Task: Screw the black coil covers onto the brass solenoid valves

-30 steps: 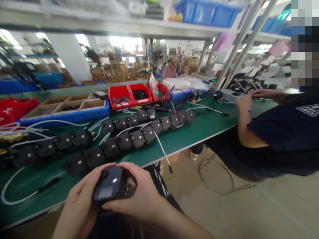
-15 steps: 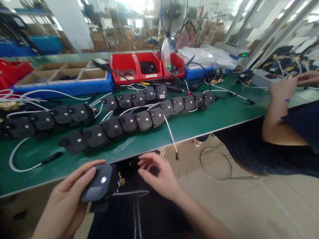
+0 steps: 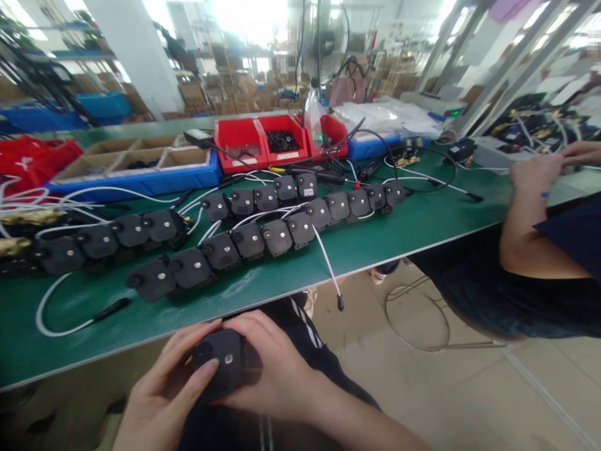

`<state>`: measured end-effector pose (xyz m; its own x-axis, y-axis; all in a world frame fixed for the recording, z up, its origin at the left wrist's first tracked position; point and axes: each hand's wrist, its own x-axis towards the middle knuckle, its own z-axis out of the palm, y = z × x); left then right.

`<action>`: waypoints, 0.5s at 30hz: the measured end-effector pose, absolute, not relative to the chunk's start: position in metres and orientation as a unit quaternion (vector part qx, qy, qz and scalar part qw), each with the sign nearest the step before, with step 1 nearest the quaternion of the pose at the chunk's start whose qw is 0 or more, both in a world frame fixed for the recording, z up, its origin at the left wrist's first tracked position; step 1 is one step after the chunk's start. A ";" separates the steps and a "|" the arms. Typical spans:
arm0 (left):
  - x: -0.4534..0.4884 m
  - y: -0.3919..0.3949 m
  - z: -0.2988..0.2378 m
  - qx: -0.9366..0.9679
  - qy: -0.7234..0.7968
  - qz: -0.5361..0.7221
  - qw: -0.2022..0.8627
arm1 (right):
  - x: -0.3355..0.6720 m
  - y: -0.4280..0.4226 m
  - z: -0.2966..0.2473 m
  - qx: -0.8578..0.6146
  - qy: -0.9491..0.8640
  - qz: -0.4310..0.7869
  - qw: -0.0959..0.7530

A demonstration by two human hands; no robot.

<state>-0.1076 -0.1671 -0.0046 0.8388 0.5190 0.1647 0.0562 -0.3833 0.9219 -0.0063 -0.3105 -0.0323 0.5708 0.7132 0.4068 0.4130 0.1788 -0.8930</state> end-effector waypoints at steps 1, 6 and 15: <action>-0.108 -0.168 -0.002 0.805 0.172 0.229 0.520 | -0.007 -0.311 -0.031 -0.628 -0.451 0.118 0.623; -0.116 -0.167 0.001 0.832 0.153 0.226 0.483 | -0.011 -0.313 -0.027 -0.631 -0.460 0.114 0.614; -0.138 -0.158 -0.007 0.849 0.182 0.242 0.433 | -0.018 -0.309 -0.017 -0.653 -0.446 0.144 0.594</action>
<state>-0.1382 -0.1581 -0.0066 0.8169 0.5181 0.2535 0.0996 -0.5595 0.8228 -0.0179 -0.3089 -0.0171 0.5602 0.7540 0.3429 0.4123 0.1052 -0.9049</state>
